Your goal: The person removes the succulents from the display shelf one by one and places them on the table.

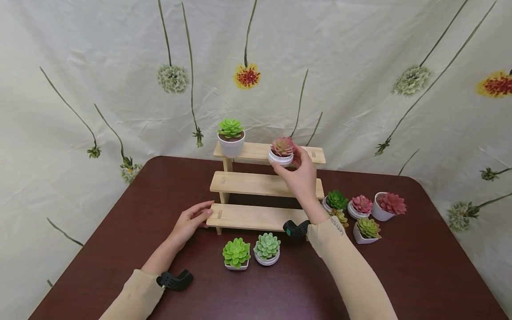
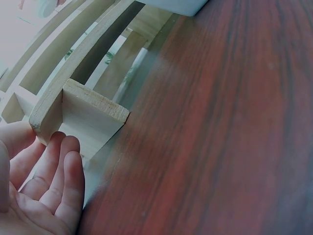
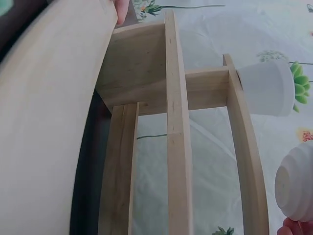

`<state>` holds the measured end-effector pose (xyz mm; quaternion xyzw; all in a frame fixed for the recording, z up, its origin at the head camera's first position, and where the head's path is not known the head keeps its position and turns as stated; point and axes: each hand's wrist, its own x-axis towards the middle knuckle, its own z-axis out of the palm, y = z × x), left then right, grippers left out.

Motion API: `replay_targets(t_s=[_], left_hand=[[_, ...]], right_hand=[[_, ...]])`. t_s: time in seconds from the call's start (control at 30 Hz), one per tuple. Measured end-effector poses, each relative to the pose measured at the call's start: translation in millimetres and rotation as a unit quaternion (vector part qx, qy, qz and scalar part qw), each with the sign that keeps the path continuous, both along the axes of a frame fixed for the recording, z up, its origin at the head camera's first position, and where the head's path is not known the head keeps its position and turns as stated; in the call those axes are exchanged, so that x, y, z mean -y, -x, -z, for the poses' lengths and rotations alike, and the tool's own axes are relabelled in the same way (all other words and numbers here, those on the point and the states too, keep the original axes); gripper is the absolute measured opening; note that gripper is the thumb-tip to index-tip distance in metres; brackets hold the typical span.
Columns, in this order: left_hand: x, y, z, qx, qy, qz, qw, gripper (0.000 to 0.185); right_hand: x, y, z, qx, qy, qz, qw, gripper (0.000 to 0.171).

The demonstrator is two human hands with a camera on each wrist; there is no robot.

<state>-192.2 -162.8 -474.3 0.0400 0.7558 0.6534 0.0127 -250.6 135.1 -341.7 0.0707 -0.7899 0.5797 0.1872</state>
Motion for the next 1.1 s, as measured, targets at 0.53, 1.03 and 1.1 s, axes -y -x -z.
replay_targets(t_s=[0.53, 1.03, 1.1], left_hand=[[-1, -0.7, -4.0, 0.009, 0.001, -0.002, 1.0000, 0.043], [0, 1.1, 0.2, 0.006, 0.003, -0.003, 1.0000, 0.042], [0, 1.2, 0.3, 0.005, 0.003, -0.003, 1.0000, 0.042]], right_hand=[[-34, -53.0, 22.0, 0.016, -0.048, -0.013, 0.999, 0.066], [-47, -96.6, 55.4, 0.043, -0.066, -0.028, 0.997, 0.067], [-48, -101.6, 62.1, 0.041, -0.073, -0.028, 0.996, 0.069]])
